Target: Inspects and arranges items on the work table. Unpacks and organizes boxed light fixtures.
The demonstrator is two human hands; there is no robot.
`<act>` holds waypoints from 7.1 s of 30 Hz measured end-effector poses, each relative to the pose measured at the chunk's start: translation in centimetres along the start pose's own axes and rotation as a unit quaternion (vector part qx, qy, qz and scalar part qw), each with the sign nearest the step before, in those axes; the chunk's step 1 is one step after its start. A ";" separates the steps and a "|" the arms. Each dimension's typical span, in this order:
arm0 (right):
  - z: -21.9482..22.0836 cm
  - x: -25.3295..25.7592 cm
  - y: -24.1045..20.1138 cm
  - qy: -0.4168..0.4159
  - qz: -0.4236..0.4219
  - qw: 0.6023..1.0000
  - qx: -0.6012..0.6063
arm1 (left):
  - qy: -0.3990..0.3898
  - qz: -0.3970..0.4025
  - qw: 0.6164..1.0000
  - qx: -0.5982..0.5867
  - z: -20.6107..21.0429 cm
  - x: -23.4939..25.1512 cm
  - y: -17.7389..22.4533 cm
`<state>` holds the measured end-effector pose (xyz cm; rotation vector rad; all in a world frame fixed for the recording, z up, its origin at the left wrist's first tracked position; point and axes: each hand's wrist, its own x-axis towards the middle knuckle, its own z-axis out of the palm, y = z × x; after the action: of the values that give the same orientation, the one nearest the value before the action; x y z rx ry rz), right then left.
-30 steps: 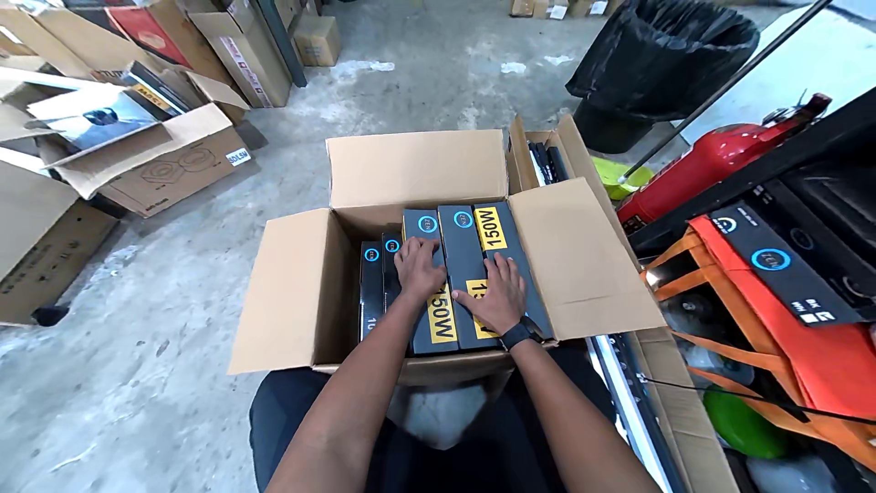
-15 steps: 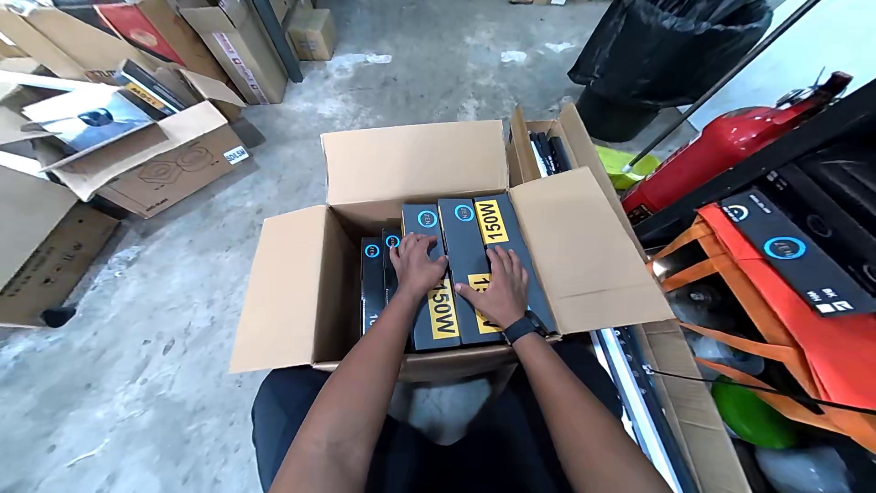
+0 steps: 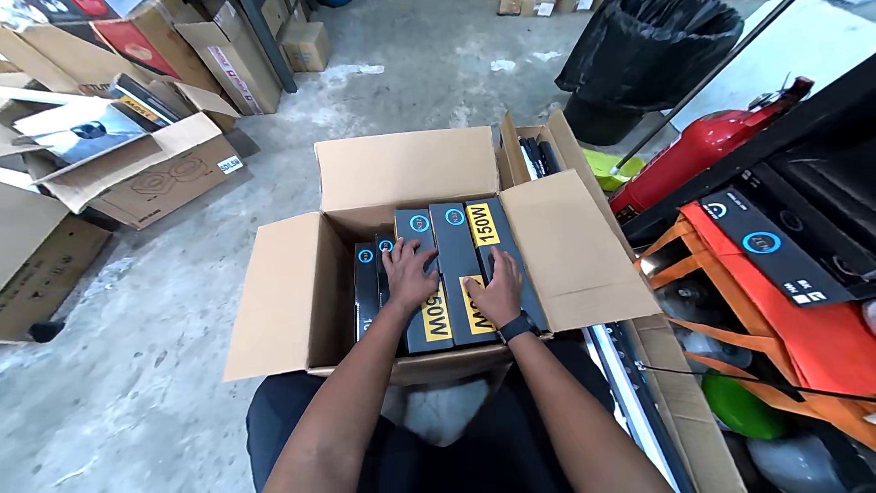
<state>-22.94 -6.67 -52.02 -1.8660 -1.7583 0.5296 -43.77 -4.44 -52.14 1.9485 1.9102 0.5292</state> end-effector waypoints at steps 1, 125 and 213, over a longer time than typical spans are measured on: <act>0.0 0.0 0.0 -0.003 -0.005 1.000 -0.010 | -0.004 0.012 1.000 0.010 0.1 -0.1 0.0; -1.1 -7.1 2.2 0.045 -0.233 0.967 0.086 | -0.139 -0.135 0.977 0.093 -6.3 -3.7 4.7; -0.1 -7.2 1.8 0.044 -0.240 0.970 0.014 | -0.397 0.088 0.848 0.339 -2.0 0.3 1.6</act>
<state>-22.06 -13.88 -53.53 -1.3474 -2.0354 0.2761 -43.38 -4.23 -49.57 2.2153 1.4347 -0.9321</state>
